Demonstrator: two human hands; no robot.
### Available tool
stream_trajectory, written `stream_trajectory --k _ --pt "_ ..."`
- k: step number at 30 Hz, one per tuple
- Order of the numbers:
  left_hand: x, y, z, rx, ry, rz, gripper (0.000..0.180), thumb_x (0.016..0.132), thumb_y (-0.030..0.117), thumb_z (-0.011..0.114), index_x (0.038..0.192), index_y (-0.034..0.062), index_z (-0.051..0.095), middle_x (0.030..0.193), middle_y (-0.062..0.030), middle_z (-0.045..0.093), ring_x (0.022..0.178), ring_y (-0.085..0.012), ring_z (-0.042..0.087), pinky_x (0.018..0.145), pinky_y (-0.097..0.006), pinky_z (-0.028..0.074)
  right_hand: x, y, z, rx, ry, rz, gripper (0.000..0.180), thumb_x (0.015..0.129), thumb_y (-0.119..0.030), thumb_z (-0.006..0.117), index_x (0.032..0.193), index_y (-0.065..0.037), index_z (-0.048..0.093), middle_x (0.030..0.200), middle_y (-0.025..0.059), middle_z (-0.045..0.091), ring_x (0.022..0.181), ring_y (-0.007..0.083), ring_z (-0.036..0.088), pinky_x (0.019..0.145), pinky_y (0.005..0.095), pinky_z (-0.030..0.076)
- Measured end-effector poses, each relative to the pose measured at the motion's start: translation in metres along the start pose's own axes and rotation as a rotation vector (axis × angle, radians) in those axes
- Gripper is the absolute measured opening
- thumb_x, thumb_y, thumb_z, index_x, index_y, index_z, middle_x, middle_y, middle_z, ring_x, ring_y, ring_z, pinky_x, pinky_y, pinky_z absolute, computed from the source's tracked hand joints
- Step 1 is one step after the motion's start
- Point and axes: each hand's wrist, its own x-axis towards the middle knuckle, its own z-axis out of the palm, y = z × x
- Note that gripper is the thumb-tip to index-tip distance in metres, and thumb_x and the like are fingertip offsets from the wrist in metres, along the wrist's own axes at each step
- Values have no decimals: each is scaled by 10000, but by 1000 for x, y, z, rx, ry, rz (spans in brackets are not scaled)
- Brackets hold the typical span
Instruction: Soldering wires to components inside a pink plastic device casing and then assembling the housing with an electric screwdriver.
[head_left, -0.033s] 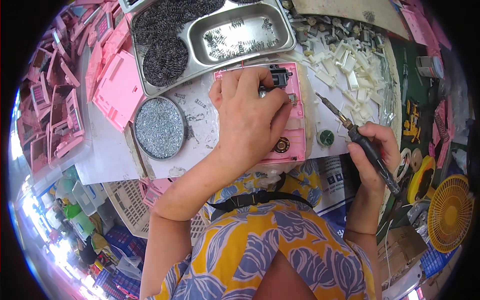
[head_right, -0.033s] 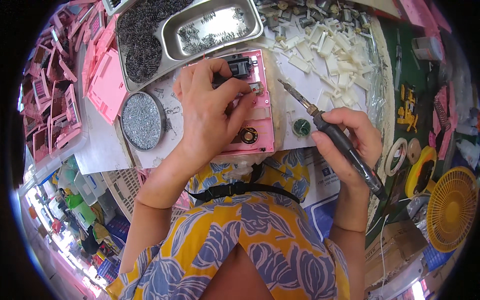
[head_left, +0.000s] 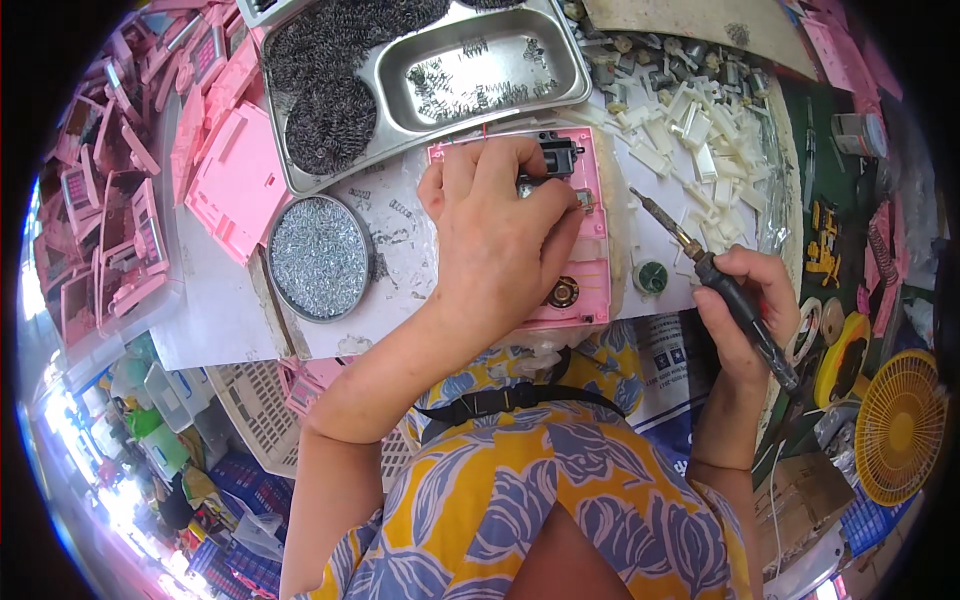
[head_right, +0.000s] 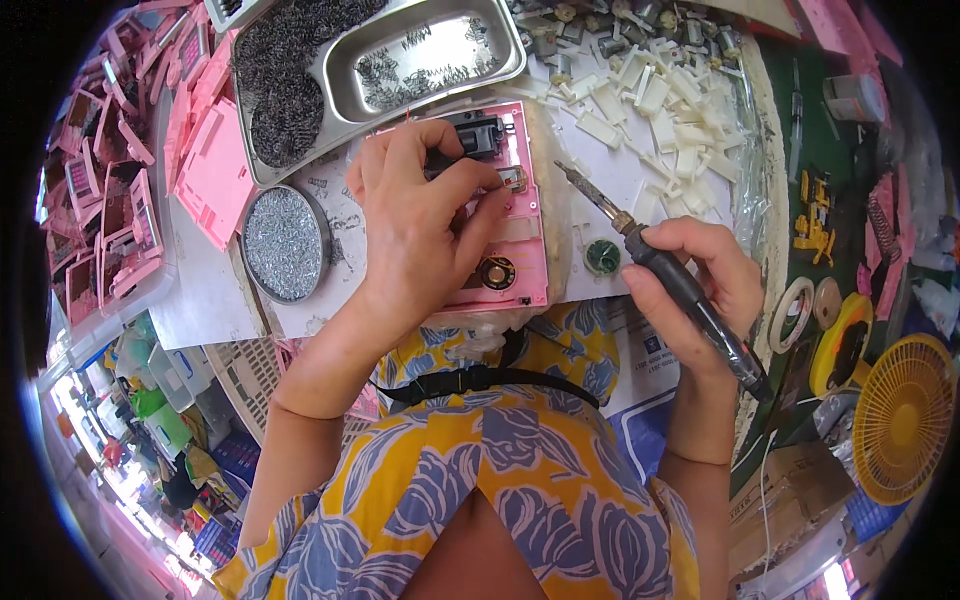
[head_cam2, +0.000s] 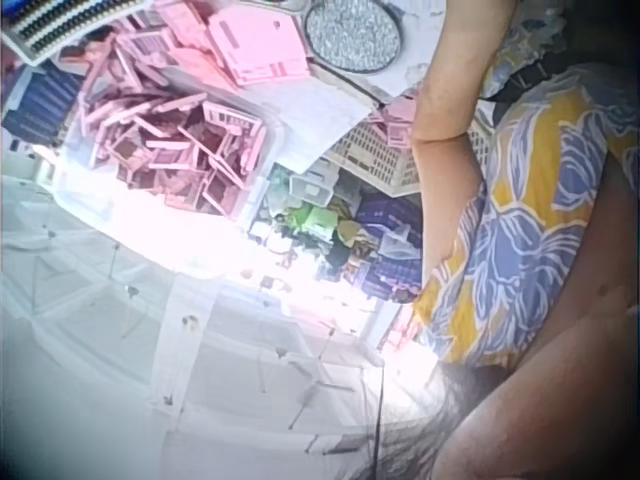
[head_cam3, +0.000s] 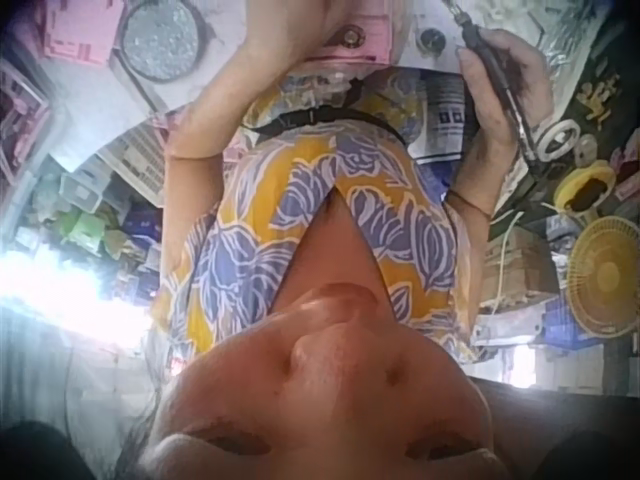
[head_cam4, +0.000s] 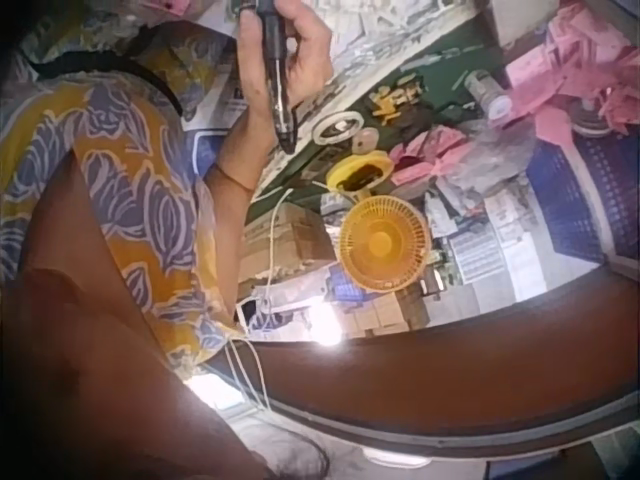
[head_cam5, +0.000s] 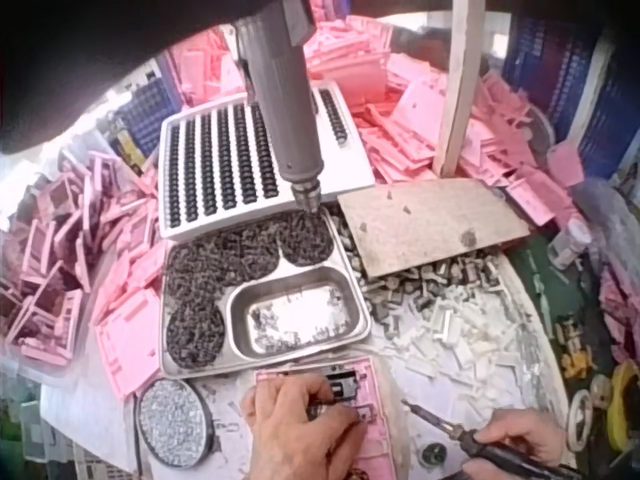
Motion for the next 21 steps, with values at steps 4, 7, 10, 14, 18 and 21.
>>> stream_trajectory --k 4,7,10,14,18,21 --pt "-1 1 1 3 11 -4 147 745 205 812 862 149 742 996 -34 555 986 -273 499 847 -436 317 1 0 1 8 -37 -1 353 789 -8 828 1094 11 653 908 68 700 785 91 636 716 212 484" --pt "0 2 2 13 13 -5 139 755 202 799 872 150 745 1006 -39 557 988 -274 497 858 -439 313 1 1 4 25 -47 18 347 794 -11 827 1094 9 654 917 75 707 794 99 650 733 223 498" --pt "1 4 2 42 10 -11 121 757 197 779 857 144 734 995 -44 549 976 -278 495 861 -443 309 4 3 9 26 -65 27 336 804 -18 824 1094 5 654 929 83 717 805 106 665 747 234 510" --pt "4 8 4 57 3 -33 100 755 194 757 811 133 702 969 -54 532 961 -287 487 858 -451 306 6 3 14 25 -102 60 326 814 -33 823 1092 -2 655 928 85 726 817 110 676 755 240 517" --pt "5 8 6 70 13 -31 106 748 196 753 792 129 683 956 -60 522 954 -293 485 854 -457 305 7 3 15 25 -111 71 322 815 -42 826 1088 -9 657 912 78 729 808 105 673 746 234 513" --pt "6 8 6 68 9 -30 109 743 196 753 788 130 678 954 -61 519 953 -295 485 852 -463 306 8 4 16 32 -114 76 321 816 -43 825 1087 -11 657 901 69 726 784 97 660 728 230 506"
